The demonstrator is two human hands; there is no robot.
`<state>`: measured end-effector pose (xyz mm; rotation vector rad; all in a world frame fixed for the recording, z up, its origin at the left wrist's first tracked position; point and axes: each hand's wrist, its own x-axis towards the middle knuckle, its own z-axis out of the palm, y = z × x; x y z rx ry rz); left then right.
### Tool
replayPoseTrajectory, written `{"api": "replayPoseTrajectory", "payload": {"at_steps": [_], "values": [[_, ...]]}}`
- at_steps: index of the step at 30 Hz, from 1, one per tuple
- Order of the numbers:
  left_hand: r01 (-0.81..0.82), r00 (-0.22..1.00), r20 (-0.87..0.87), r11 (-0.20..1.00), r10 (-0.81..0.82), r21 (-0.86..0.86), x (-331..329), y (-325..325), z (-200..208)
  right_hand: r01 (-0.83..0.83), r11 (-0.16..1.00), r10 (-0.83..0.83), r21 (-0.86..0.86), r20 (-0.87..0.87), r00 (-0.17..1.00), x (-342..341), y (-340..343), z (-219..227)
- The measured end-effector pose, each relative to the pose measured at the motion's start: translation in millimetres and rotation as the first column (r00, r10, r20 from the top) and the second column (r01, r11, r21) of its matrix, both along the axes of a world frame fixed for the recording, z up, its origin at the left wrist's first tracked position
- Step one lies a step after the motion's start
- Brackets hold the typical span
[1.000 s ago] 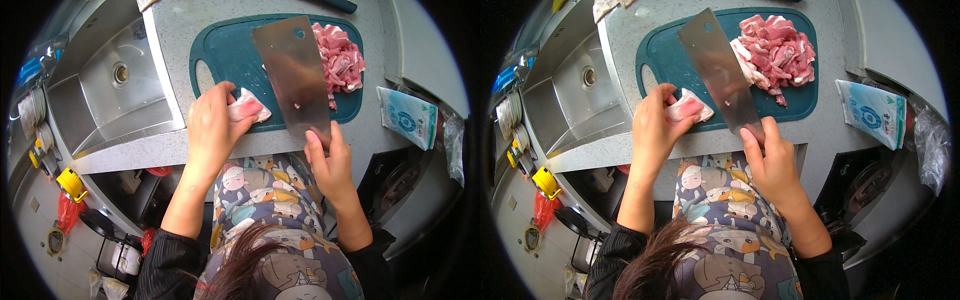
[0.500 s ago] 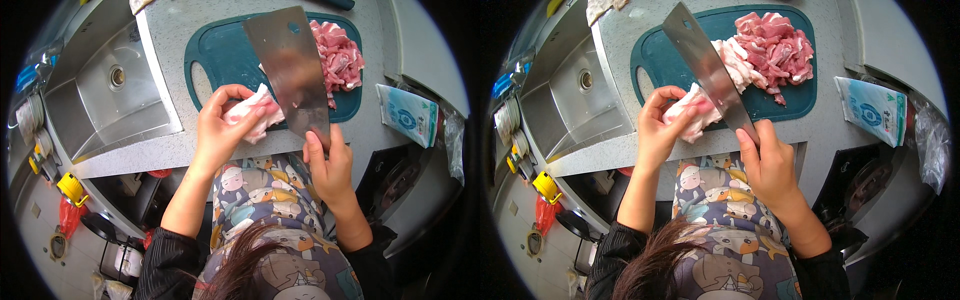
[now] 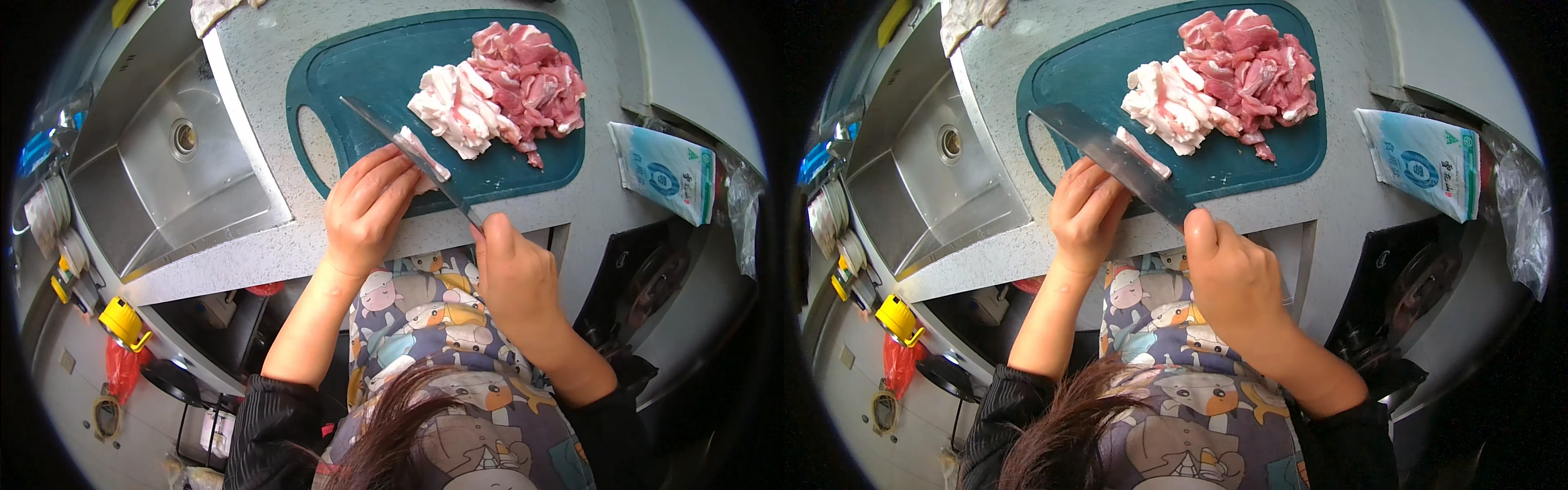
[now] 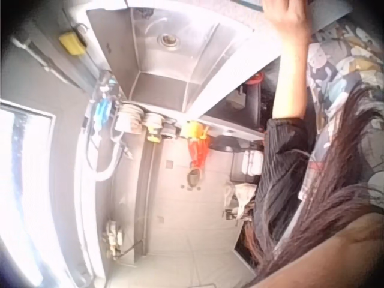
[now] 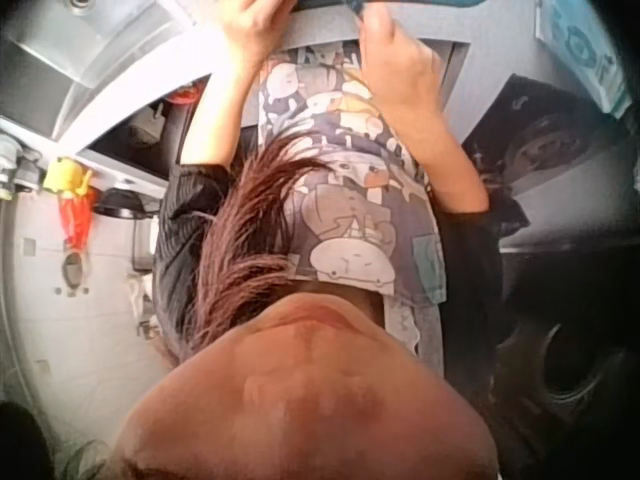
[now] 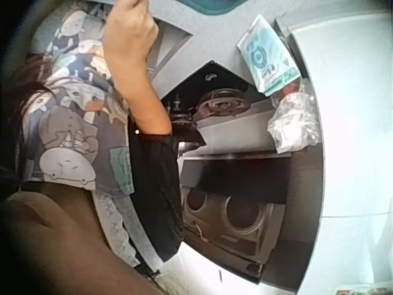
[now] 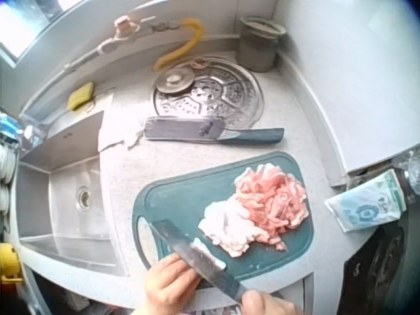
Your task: The person slices raw pork belly into thin strips using a cleaver on a green cutting board. The person separates the fatty layer from the lean meat and continues slicing both into uniform pieces.
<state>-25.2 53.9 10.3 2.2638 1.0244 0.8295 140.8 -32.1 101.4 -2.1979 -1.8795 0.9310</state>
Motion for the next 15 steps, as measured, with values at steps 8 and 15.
{"api": "replayPoseTrajectory", "payload": {"at_steps": [8,15], "values": [[-0.031,1.0,-0.007,0.999,0.03,-0.032,2.1,-2.3,0.5,0.002,0.996,-0.001,-0.09,0.014,1.0,1.7,-11.2,3.9],[-0.073,0.997,-0.027,0.996,0.072,-0.046,0.7,-1.3,2.6,-0.017,0.999,0.018,-0.033,0.047,0.999,-4.0,-15.2,-6.6]]}}
